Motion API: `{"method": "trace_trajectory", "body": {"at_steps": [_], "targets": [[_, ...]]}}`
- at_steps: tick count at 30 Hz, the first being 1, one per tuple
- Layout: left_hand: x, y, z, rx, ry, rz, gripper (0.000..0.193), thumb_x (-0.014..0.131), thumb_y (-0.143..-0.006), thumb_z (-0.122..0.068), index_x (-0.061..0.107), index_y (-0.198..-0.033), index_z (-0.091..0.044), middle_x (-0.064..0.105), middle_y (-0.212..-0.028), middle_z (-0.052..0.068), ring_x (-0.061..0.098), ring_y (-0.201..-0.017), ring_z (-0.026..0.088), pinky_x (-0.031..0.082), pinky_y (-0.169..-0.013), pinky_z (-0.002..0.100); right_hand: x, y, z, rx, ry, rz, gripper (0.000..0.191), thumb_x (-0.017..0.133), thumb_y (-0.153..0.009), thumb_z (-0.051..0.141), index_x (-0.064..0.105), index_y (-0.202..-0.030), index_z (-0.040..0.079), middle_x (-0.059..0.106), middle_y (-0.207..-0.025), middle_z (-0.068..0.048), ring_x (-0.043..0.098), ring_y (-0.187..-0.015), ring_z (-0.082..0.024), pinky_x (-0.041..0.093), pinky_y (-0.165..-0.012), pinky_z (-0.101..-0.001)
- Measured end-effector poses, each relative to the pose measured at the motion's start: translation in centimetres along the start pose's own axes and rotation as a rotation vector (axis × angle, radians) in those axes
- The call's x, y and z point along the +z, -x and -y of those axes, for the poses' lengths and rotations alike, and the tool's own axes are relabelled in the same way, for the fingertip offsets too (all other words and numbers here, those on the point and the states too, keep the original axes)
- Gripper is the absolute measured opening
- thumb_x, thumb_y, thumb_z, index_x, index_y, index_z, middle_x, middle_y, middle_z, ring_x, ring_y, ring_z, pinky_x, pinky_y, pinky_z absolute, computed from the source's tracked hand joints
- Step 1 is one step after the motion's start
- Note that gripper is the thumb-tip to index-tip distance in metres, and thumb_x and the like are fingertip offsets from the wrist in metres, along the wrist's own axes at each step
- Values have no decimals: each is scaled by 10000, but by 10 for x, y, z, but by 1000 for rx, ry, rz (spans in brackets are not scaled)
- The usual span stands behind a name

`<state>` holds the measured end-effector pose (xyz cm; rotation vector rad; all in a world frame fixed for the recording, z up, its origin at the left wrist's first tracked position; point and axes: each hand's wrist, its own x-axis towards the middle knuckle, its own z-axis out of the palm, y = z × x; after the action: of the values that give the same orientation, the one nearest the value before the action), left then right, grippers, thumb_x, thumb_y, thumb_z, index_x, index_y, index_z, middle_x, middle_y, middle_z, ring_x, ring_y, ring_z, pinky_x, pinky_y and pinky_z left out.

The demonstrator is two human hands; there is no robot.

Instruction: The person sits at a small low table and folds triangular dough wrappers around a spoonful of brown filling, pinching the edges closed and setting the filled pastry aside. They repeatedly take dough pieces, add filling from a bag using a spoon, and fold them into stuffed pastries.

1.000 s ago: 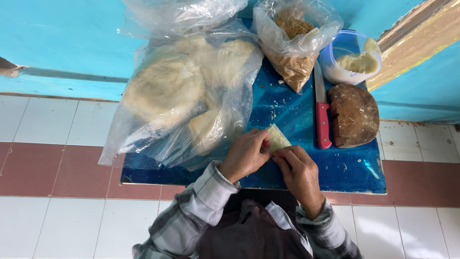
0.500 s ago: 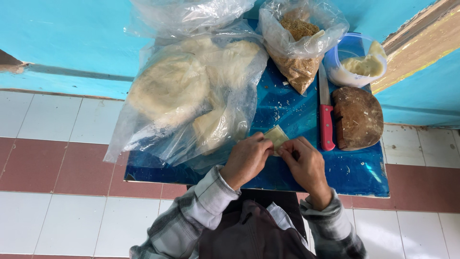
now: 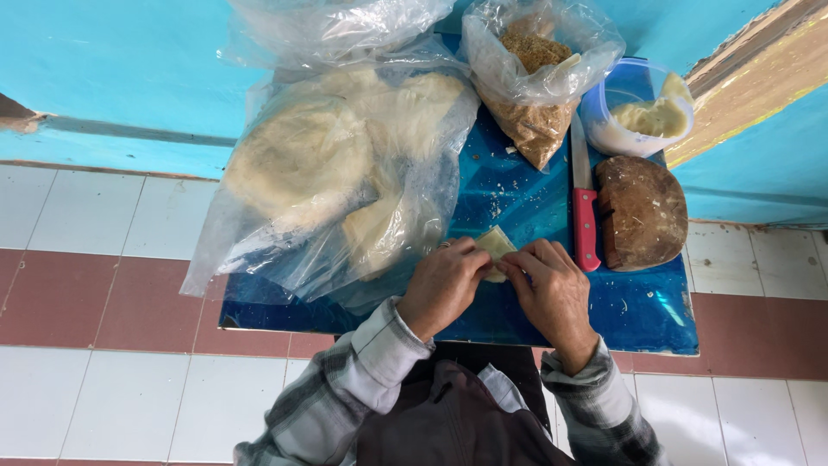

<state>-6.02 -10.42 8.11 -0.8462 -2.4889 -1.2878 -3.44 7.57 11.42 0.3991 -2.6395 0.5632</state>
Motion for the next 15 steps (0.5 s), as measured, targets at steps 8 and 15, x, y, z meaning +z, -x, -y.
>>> {"method": "trace_trajectory", "body": {"at_steps": [8, 15], "targets": [[7, -10, -1, -76, -26, -5, 90, 688, -940, -86, 646, -993, -27, 593, -931, 143, 656, -857, 337, 535, -714, 451, -5, 4, -6, -96, 32, -63, 121, 787, -839, 176, 776, -950, 131, 727, -947, 16, 634, -830, -219, 482, -698, -371], [12, -13, -5, 45, -87, -57, 138, 678, -892, -43, 657, -1028, -49, 632, -965, 98, 678, -935, 305, 563, -744, 421, -6, 0, -10, -118, 215, -36, 113, 766, -915, 170, 770, -1023, 138, 713, -940, 24, 631, -876, -203, 457, -754, -375]]}}
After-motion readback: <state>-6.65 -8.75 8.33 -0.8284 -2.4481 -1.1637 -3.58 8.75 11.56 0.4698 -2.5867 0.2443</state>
